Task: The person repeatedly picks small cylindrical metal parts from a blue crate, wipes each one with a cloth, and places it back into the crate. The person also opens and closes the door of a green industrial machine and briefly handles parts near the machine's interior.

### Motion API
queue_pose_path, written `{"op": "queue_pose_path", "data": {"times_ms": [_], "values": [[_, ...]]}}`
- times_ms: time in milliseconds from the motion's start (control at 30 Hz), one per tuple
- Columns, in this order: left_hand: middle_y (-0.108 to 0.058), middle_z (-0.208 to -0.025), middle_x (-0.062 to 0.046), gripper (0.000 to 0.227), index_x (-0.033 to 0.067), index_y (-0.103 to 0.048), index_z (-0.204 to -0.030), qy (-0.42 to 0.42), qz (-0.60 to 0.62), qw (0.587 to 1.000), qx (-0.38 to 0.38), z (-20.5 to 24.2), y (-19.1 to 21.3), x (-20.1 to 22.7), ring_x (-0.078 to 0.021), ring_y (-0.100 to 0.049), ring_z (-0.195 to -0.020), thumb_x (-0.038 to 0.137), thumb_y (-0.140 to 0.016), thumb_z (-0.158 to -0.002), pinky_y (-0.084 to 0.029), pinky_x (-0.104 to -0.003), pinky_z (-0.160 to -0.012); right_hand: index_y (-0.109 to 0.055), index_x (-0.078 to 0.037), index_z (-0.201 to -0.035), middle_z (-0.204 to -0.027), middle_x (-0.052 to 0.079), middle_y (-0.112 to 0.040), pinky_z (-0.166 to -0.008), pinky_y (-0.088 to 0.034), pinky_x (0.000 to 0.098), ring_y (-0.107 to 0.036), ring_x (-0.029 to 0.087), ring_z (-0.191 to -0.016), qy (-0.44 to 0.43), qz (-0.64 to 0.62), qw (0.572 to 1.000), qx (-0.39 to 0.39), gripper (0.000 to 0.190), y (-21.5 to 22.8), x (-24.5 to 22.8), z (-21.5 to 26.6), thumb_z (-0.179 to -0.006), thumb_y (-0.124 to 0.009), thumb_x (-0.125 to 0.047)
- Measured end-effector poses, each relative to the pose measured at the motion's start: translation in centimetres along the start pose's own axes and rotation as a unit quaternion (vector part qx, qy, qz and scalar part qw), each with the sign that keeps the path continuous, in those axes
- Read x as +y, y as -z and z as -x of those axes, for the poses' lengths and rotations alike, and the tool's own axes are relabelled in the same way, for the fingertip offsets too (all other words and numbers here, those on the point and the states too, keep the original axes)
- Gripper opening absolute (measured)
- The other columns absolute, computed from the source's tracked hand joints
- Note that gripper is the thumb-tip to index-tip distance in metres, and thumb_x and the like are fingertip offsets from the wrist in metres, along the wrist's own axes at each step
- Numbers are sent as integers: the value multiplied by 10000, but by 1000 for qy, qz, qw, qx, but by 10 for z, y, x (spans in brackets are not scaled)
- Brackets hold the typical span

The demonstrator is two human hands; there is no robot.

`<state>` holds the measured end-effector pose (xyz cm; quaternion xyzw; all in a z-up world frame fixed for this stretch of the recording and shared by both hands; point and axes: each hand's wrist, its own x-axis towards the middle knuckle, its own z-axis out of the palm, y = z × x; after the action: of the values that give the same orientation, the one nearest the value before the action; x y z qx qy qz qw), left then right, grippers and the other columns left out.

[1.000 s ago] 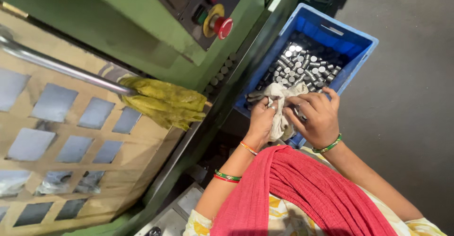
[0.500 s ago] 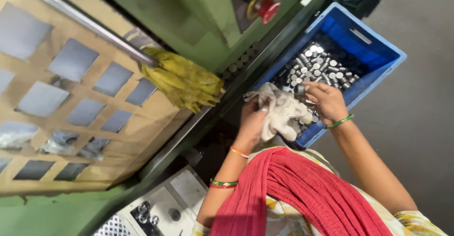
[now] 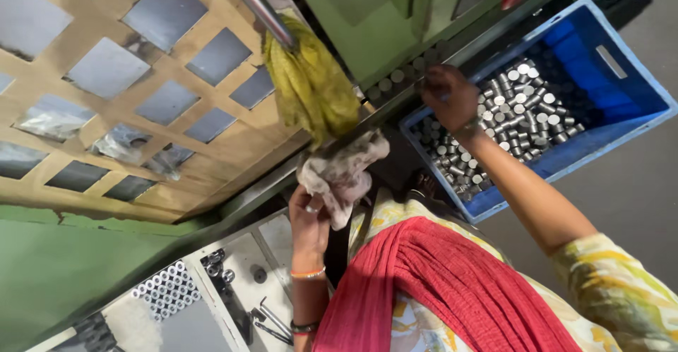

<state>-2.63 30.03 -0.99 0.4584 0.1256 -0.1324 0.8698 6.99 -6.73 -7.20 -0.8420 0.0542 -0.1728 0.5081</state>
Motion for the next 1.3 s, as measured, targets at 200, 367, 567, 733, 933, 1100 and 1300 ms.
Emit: {"op": "queue_pose_path", "data": {"times_ms": [200, 367, 567, 733, 933, 1100, 1300], "values": [[-648, -1131, -92, 278, -60, -604, -1338, 3, 115, 993, 42, 20, 31, -7, -207, -630, -1017, -35, -605, -1061, -543, -396, -945, -615, -53, -1286, -1068, 171, -706, -845, -581, 449, -703, 352, -977, 95, 159, 983, -6, 455, -37, 13, -33, -868, -792, -78], [-672, -1227, -110, 330, -6, -579, -1277, 41, 112, 988, 93, 22, 35, -17, -258, -652, -1128, -20, -593, -947, -528, -436, -1029, -559, -36, -1246, -1125, 159, -717, -821, -593, 412, -750, 299, -989, 57, 87, 995, 4, 406, -45, 15, -32, -880, -732, 0], [-662, -1249, -142, 330, -15, -581, -1285, 75, 140, 984, 84, 1, 13, -23, -294, -646, -1146, 7, -619, -958, -520, -470, -1033, -536, -17, -1275, -1109, 156, -729, -816, -592, 410, -747, 309, -990, 53, 82, 995, 5, 465, -44, 6, -38, -878, -778, -16], [-662, -1227, -158, 387, -33, -584, -1267, 111, 169, 979, -8, -16, -14, -20, -311, -658, -1148, -82, -647, -889, -521, -470, -1065, -547, 0, -1304, -1204, 205, -646, -824, -609, 380, -742, 329, -1009, 44, 16, 998, 35, 493, -27, 3, -26, -868, -778, -13], [-637, -1294, -141, 523, -9, -560, -1360, 179, 103, 975, -78, -37, -69, -2, -294, -621, -1183, 7, -750, -873, -498, -450, -1058, -621, -52, -1262, -1202, 184, -644, -899, -575, 390, -685, 374, -1077, -135, 94, 979, 123, 368, 32, 62, 60, -904, -708, -37], [-625, -1333, -83, 623, 31, -520, -1391, 164, 10, 972, -171, -54, -123, 2, -258, -615, -1240, 53, -811, -842, -497, -442, -1093, -699, -59, -1160, -1127, 273, -615, -920, -507, 449, -624, 439, -1047, -352, 228, 908, -15, 488, 79, 151, 148, -692, -816, -135], [-632, -1308, -78, 621, 47, -520, -1399, 206, 1, 961, -183, -50, -158, -20, -251, -606, -1234, -32, -763, -833, -498, -424, -1072, -732, -48, -1141, -1109, 260, -705, -960, -527, 463, -680, 425, -1049, -368, 203, 907, -16, 398, 103, 195, 196, -744, -719, -77]]}}
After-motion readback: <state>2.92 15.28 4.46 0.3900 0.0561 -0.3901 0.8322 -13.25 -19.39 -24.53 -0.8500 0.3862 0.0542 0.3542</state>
